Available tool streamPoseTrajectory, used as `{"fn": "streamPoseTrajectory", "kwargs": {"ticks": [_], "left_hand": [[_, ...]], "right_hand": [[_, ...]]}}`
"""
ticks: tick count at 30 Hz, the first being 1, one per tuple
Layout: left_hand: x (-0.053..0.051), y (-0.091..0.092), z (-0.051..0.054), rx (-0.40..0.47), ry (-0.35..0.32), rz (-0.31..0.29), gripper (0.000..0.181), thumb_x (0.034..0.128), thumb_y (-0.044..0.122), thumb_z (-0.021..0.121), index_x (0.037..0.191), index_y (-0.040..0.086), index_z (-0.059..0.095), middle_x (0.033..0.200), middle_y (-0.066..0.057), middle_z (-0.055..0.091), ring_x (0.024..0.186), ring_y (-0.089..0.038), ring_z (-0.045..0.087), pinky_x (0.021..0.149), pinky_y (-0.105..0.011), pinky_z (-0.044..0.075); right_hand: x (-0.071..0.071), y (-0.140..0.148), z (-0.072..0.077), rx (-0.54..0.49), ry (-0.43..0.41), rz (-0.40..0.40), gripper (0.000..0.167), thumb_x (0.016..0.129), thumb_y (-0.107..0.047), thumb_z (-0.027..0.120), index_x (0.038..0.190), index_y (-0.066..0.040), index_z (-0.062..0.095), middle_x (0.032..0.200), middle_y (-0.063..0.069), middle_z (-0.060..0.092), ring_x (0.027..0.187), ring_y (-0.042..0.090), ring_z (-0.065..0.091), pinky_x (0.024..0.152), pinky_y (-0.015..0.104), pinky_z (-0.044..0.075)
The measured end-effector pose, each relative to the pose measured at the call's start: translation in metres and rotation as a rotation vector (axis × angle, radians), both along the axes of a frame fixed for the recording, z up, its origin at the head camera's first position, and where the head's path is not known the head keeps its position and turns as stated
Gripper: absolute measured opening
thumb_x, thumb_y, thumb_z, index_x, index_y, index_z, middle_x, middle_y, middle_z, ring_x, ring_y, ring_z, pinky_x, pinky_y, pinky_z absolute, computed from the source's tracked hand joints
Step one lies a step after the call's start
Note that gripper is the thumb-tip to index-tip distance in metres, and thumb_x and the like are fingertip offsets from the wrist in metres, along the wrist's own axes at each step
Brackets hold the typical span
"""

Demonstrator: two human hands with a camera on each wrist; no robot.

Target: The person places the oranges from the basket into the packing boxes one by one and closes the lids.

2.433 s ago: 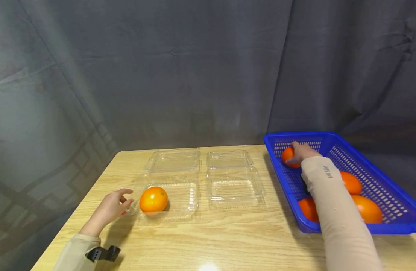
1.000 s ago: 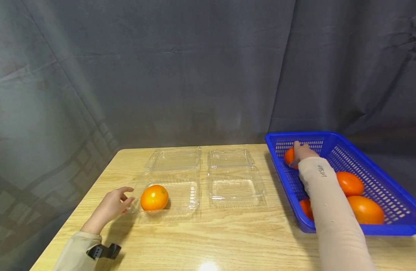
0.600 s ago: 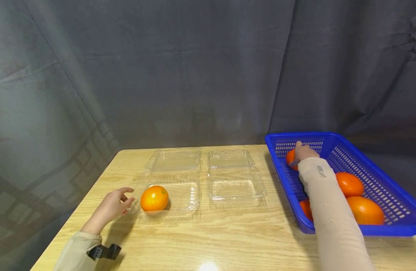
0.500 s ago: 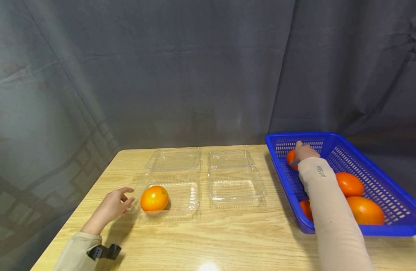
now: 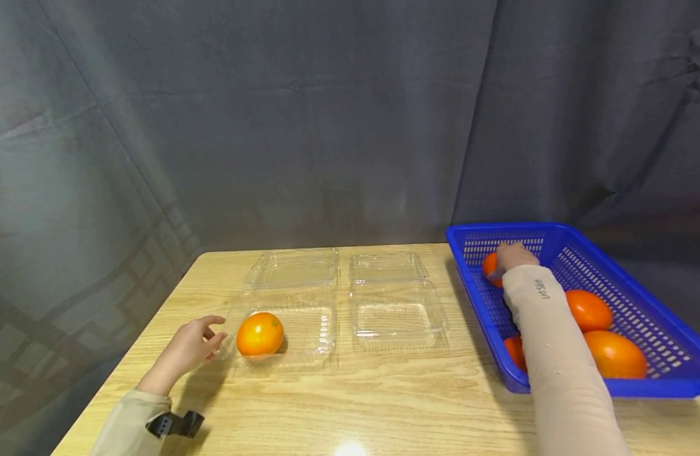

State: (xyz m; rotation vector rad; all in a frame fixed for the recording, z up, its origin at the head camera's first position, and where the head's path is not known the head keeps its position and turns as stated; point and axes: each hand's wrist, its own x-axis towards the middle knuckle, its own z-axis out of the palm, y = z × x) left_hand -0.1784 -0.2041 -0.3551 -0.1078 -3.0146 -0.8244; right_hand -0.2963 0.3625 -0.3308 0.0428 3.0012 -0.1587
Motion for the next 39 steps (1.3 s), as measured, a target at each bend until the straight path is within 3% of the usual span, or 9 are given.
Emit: {"fn": "streamPoseTrajectory", "kwargs": {"ticks": [9, 16, 26, 39], "left_hand": [[0.000, 0.000, 0.001, 0.004, -0.007, 0.000, 0.038, 0.0892, 0.007, 0.058, 0.121, -0.013, 0.051, 0.063, -0.005, 0.059, 0.049, -0.011, 0.050, 0.048, -0.026, 0.041], [0.001, 0.000, 0.001, 0.009, -0.027, 0.006, 0.039, 0.0899, 0.007, 0.057, 0.123, -0.013, 0.050, 0.064, -0.006, 0.059, 0.049, -0.011, 0.050, 0.048, -0.025, 0.040], [0.000, -0.001, 0.000, 0.023, -0.027, 0.006, 0.040, 0.0893, 0.007, 0.057, 0.123, -0.013, 0.049, 0.065, -0.007, 0.059, 0.049, -0.012, 0.050, 0.048, -0.026, 0.040], [0.001, -0.001, 0.002, 0.018, -0.024, 0.010, 0.040, 0.0886, 0.006, 0.058, 0.122, -0.013, 0.050, 0.066, -0.007, 0.058, 0.050, -0.012, 0.049, 0.048, -0.026, 0.041]], "right_hand": [[0.003, 0.001, 0.003, 0.014, 0.039, 0.013, 0.074, 0.074, -0.026, 0.074, 0.117, 0.023, 0.038, 0.105, 0.047, 0.044, 0.094, 0.056, 0.050, 0.082, 0.064, 0.044], [0.005, -0.002, 0.013, 0.031, 0.037, 0.018, 0.081, 0.075, -0.027, 0.072, 0.125, 0.024, 0.032, 0.114, 0.051, 0.036, 0.099, 0.062, 0.046, 0.084, 0.068, 0.041], [0.005, -0.008, 0.026, 0.031, 0.074, 0.056, 0.070, 0.074, -0.027, 0.073, 0.117, 0.018, 0.039, 0.098, 0.041, 0.043, 0.076, 0.044, 0.052, 0.071, 0.061, 0.048], [0.016, -0.011, 0.047, 0.002, 0.063, 0.032, 0.076, 0.075, -0.028, 0.074, 0.124, 0.016, 0.035, 0.101, 0.038, 0.042, 0.078, 0.044, 0.051, 0.071, 0.058, 0.049]]}}
